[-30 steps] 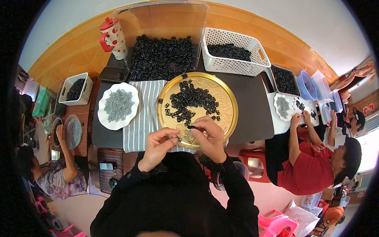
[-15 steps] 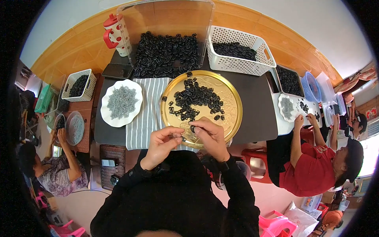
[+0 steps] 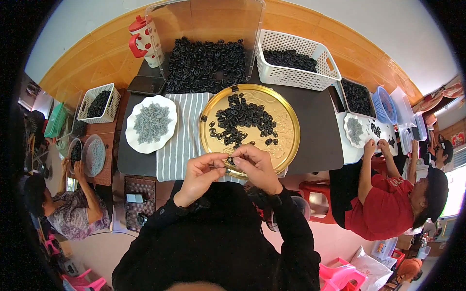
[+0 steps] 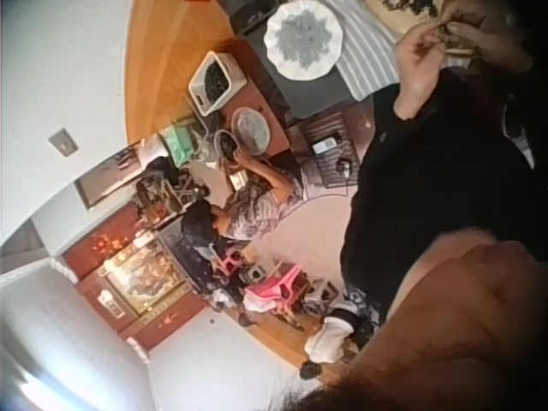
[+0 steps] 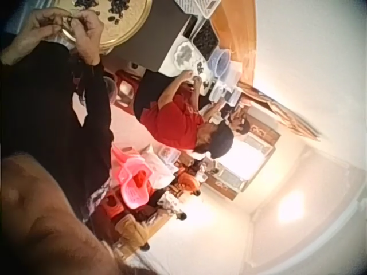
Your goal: The person assembles plastic cord locks by picking up components from a tray and fitting them together by hand.
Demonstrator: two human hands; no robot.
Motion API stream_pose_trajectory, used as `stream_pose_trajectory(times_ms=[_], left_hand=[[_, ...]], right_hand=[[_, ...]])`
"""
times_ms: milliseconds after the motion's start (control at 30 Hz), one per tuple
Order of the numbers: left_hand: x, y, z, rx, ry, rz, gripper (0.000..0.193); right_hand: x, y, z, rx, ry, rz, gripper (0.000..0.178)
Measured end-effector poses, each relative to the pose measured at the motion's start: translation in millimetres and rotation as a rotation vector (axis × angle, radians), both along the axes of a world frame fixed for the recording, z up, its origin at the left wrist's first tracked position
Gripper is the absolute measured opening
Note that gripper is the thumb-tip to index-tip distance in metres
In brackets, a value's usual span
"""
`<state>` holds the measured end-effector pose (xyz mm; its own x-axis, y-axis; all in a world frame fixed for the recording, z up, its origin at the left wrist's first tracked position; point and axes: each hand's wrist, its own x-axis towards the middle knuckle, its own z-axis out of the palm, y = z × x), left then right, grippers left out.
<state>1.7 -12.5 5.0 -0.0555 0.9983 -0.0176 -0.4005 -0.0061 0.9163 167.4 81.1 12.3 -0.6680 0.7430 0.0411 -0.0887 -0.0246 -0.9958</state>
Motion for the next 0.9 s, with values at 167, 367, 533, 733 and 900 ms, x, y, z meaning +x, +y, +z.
stream_pose_trajectory(times_ms=[167, 367, 533, 733, 900], left_hand=[[1, -1, 2, -0.006, 0.011, 0.015, 0.032], [3, -2, -3, -0.010, 0.010, 0.049, 0.030], [5, -3, -7, -0.005, 0.011, 0.081, 0.028], [11, -4, -9, 0.011, 0.001, 0.148, 0.025], [12, -4, -13, 0.096, -0.006, 0.201, 0.027]], right_hand=[[1, -1, 1, 0.024, -0.026, 0.030, 0.010], [-1, -3, 4, 0.076, -0.026, 0.054, 0.009], [-3, -7, 1, 0.083, -0.012, 0.019, 0.008], [-4, -10, -4, 0.162, 0.014, -0.020, 0.010], [-6, -13, -3, 0.317, 0.039, -0.035, 0.017]])
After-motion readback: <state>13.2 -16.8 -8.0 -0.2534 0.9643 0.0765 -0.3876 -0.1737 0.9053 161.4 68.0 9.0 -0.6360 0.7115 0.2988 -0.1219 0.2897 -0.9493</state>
